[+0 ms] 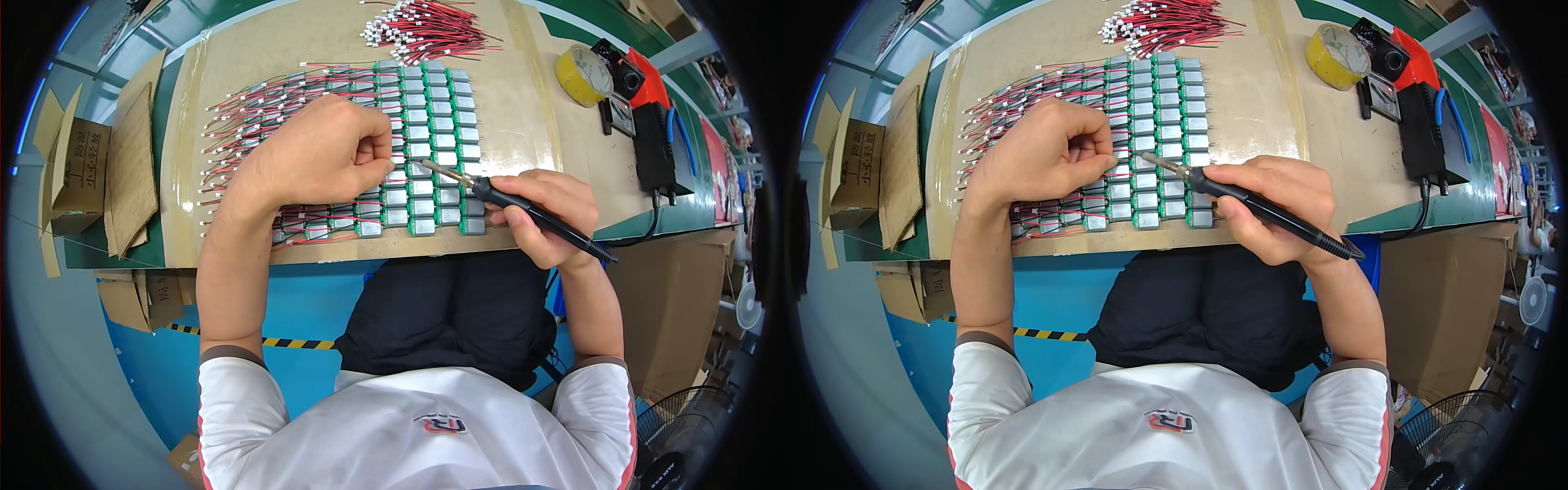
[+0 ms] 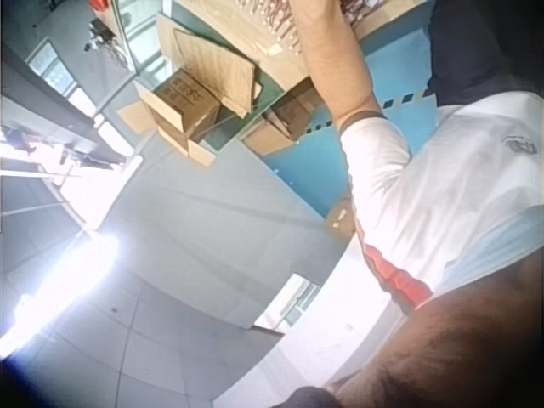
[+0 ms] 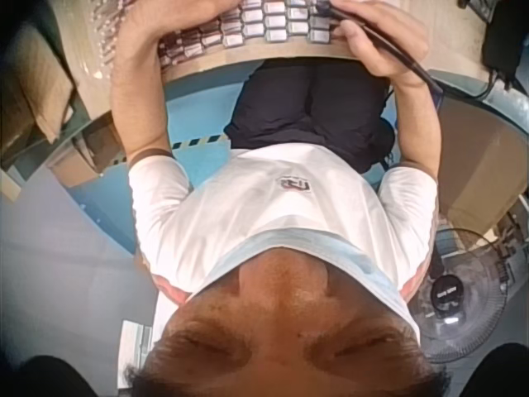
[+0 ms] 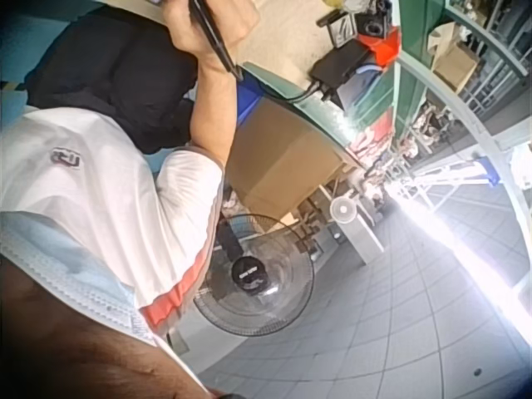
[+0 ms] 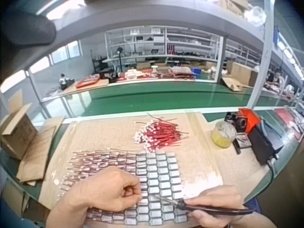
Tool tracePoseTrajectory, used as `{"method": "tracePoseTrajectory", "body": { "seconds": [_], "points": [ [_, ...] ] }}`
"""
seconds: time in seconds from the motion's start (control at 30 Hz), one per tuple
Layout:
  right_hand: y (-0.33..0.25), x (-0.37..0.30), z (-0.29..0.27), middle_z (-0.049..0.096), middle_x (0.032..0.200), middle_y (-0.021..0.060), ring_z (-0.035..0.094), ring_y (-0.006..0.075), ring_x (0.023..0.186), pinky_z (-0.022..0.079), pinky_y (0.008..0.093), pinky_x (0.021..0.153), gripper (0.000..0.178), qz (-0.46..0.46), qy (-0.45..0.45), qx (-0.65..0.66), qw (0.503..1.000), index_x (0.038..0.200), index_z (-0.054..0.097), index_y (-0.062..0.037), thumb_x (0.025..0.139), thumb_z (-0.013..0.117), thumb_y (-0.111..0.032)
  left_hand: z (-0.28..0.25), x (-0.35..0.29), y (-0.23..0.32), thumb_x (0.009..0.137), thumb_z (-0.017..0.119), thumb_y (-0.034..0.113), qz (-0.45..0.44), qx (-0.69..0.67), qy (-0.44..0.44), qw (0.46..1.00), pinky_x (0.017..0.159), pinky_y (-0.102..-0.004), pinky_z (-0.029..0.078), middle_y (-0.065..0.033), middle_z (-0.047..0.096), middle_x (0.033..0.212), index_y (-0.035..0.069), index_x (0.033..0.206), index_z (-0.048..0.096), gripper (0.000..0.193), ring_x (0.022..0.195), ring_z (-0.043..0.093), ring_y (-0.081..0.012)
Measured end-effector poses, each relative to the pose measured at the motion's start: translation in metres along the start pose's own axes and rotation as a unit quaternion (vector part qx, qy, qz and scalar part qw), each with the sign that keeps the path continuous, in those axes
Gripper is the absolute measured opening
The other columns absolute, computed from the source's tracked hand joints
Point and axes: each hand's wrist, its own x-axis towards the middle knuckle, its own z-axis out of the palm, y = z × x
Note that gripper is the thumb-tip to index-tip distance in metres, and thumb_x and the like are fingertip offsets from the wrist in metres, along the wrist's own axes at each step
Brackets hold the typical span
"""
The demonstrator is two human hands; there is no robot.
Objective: Soldering wires onto small electronic components arranged in a grid on a production line.
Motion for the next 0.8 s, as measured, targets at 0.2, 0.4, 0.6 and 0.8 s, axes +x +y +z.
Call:
{"method": "tracePoseTrajectory", "body": {
  "seconds": [0.2,0.4,0.6,0.8],
  "points": [
    [-0.0006,-0.0016,0.0003,0.078,0.083,0.0129,0.077,0.0234,0.072,0.060,0.0311,0.066,0.029,0.015,0.005,0.003,1.000,0.112,0.078,0.0061,0.084,0.076,-0.002,0.0002,0.0004,-0.0007,0.082,0.079,0.008,0.000,-0.002,-0.001,1.000,0.055,-0.0274,0.048,-0.0041,0.064,0.065,0.000,0.082,0.071,0.011,0.059,0.061,-0.0111],
    [-0.0017,-0.0006,0.0004,0.079,0.083,0.0127,0.077,0.0227,0.073,0.060,0.0306,0.067,0.029,0.017,0.007,0.006,1.000,0.112,0.078,0.0062,0.083,0.076,-0.001,-0.0002,0.0000,-0.0006,0.082,0.079,0.007,-0.003,-0.002,-0.003,1.000,0.056,-0.0274,0.048,-0.0038,0.064,0.066,0.000,0.082,0.071,0.011,0.060,0.061,-0.0108],
    [-0.0014,-0.0026,-0.0005,0.079,0.084,0.0129,0.077,0.0226,0.073,0.061,0.0303,0.068,0.028,0.022,0.017,0.017,0.999,0.112,0.077,0.0067,0.084,0.075,-0.001,-0.0004,0.0005,-0.0010,0.082,0.079,0.008,-0.003,0.000,-0.006,1.000,0.056,-0.0278,0.049,-0.0047,0.065,0.066,0.000,0.082,0.071,0.011,0.060,0.062,-0.0114],
    [-0.0036,-0.0029,-0.0012,0.079,0.084,0.0131,0.077,0.0227,0.074,0.061,0.0301,0.068,0.029,0.020,0.015,0.026,0.999,0.112,0.077,0.0075,0.085,0.074,0.000,0.0001,0.0013,-0.0013,0.081,0.079,0.007,-0.006,0.006,-0.009,1.000,0.057,-0.0282,0.051,-0.0058,0.067,0.067,0.000,0.082,0.072,0.011,0.061,0.064,-0.0123]
  ]
}}
